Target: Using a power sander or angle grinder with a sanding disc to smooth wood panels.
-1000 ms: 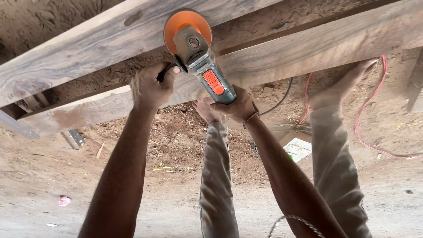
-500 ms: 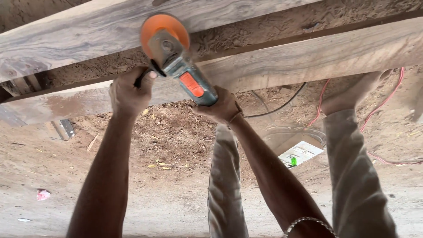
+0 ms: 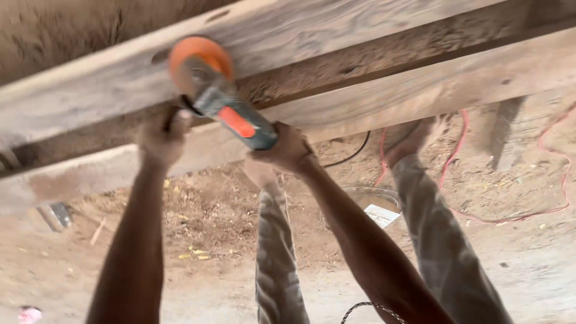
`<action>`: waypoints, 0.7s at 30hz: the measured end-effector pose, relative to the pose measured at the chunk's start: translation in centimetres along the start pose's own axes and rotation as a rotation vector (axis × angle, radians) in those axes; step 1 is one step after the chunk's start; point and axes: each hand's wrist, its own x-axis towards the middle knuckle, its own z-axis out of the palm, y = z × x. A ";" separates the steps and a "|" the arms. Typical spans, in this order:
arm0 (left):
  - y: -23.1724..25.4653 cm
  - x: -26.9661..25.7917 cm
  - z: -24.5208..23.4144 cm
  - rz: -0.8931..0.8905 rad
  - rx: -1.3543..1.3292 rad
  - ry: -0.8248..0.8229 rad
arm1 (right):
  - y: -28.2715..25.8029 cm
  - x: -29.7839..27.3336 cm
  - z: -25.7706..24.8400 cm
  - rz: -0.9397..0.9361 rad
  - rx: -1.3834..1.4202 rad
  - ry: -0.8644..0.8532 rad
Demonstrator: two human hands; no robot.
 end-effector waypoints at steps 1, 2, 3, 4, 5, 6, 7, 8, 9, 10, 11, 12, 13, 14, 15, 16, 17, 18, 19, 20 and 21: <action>4.1 0.9 1.1 0.030 0.110 0.007 | 1.7 -0.8 -2.3 0.019 0.060 0.015; 8.7 2.3 1.8 0.066 0.117 0.001 | 3.0 -1.5 -4.9 0.015 0.079 0.047; 13.4 3.5 2.7 0.026 0.132 -0.082 | 4.5 -2.3 -7.6 -0.006 0.058 0.144; 18.1 4.2 3.9 -0.017 0.150 -0.173 | 6.4 -3.4 -10.2 -0.015 0.038 0.240; 21.1 5.4 5.5 0.018 0.160 -0.187 | 7.7 -4.2 -12.9 -0.008 0.059 0.272; 24.1 6.4 7.2 0.112 0.220 -0.211 | 9.0 -4.9 -15.4 -0.007 0.059 0.309; 27.0 7.4 8.9 0.206 0.279 -0.234 | 10.4 -5.7 -17.8 -0.005 0.058 0.347; 30.4 8.6 10.4 0.237 0.294 -0.248 | 11.6 -6.2 -20.3 0.003 0.084 0.373; 33.7 9.7 11.9 0.292 0.313 -0.276 | 12.9 -6.7 -22.6 0.023 0.147 0.378; 36.8 10.4 13.5 0.341 0.332 -0.305 | 14.3 -7.3 -24.8 0.043 0.209 0.376; 40.2 11.3 14.8 0.365 0.347 -0.320 | 15.8 -7.5 -26.7 0.050 0.235 0.395; 43.4 12.2 16.0 0.327 0.385 -0.385 | 17.3 -7.6 -28.5 0.057 0.335 0.385; 46.7 13.0 17.1 0.288 0.424 -0.448 | 18.6 -7.7 -30.3 0.062 0.436 0.375; 48.7 14.0 18.7 0.310 0.446 -0.454 | 19.0 -8.1 -32.6 0.058 0.463 0.392; 50.7 14.9 20.1 0.382 0.468 -0.438 | 19.4 -8.6 -34.8 0.024 0.446 0.459; 52.5 15.8 21.5 0.452 0.489 -0.423 | 19.8 -9.1 -36.9 -0.007 0.427 0.525; 54.5 16.8 22.6 0.474 0.509 -0.429 | 20.2 -9.1 -38.8 -0.009 0.453 0.542; 56.2 17.4 23.7 0.526 0.475 -0.403 | 20.7 -9.4 -40.6 0.073 0.497 0.511; 57.7 18.1 24.8 0.578 0.440 -0.377 | 21.1 -9.5 -42.2 0.153 0.542 0.477; 59.8 18.7 25.4 0.593 0.450 -0.388 | 21.6 -9.4 -43.6 0.158 0.560 0.487; 61.8 19.4 25.9 0.565 0.489 -0.409 | 22.0 -9.1 -45.0 0.121 0.587 0.505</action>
